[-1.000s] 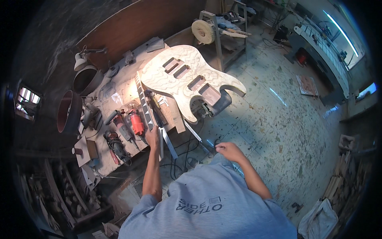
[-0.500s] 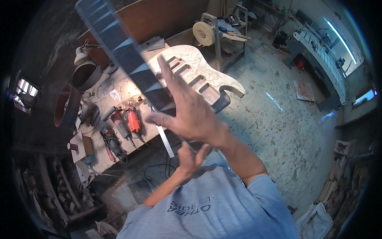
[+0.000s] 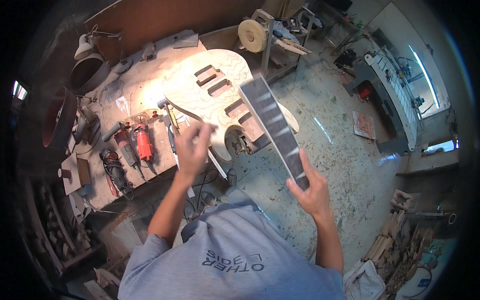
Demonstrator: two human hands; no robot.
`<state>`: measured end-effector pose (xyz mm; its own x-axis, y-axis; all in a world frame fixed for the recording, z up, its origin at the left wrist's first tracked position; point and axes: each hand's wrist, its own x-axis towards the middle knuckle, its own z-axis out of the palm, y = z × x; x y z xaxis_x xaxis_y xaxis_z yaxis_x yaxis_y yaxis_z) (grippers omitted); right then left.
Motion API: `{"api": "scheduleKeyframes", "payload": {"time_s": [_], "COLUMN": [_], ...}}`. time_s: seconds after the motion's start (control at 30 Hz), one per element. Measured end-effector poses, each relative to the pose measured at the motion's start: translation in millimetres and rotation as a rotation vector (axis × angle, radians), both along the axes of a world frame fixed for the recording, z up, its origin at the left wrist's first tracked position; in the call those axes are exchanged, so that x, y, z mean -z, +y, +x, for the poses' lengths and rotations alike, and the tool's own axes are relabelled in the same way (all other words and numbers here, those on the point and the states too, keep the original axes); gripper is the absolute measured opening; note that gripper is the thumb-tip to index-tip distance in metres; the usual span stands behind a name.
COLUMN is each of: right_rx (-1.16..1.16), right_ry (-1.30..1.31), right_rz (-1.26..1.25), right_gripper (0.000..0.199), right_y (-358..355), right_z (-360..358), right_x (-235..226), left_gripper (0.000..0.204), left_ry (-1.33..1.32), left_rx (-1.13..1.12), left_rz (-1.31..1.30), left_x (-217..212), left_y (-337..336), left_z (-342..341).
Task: The person sands the neck of a wooden guitar body using a sanding block. They then pick up a fretboard and align it with the neck to check the fit. The person uses a red power drill to work on the guitar body and continues to adjust the fretboard placement.
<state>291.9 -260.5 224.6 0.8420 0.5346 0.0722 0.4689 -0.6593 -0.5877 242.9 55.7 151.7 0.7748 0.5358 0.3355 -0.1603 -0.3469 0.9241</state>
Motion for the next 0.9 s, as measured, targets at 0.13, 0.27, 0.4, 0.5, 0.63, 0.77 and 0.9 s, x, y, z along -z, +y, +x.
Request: {"api": "scheduleKeyframes", "payload": {"time_s": [0.13,0.27,0.4,0.5,0.63,0.77,0.9], "right_rx": [0.013,-0.038,-0.058,-0.111,-0.138,-0.124,-0.121], "right_ry": [0.106,0.138,0.209,0.106,0.088,0.116,0.107], "right_rz": [-0.001,-0.030,-0.139,-0.104,-0.167,-0.226,-0.254], "right_gripper": [0.079,0.080,0.081,0.078,0.080,0.082,0.084], "right_y": [-18.5,-23.8,-26.8,-24.1,-24.9,-29.6,-29.2], "right_z": [-5.3,1.7,7.5,13.2,22.8,28.2,30.3], "right_x": [34.3,43.6,45.2,53.7,59.3,65.3,64.7], "left_gripper": [0.021,0.025,0.028,0.028,0.029,0.033,0.036], "left_ry": [0.079,0.243,0.210,0.245,0.284,0.330,0.360], "left_rx": [0.180,0.409,0.539,0.564,0.564,0.542,0.560], "left_rz": [0.048,0.151,0.164,0.248,0.179,0.174,0.185], "left_x": [-10.4,0.2,17.2,22.0,14.6,11.4,10.6], "left_y": [38.1,41.2,41.5,46.1,45.6,42.6,42.0], "left_z": [41.8,80.4,96.2,96.4,94.5,91.7,94.8]}}
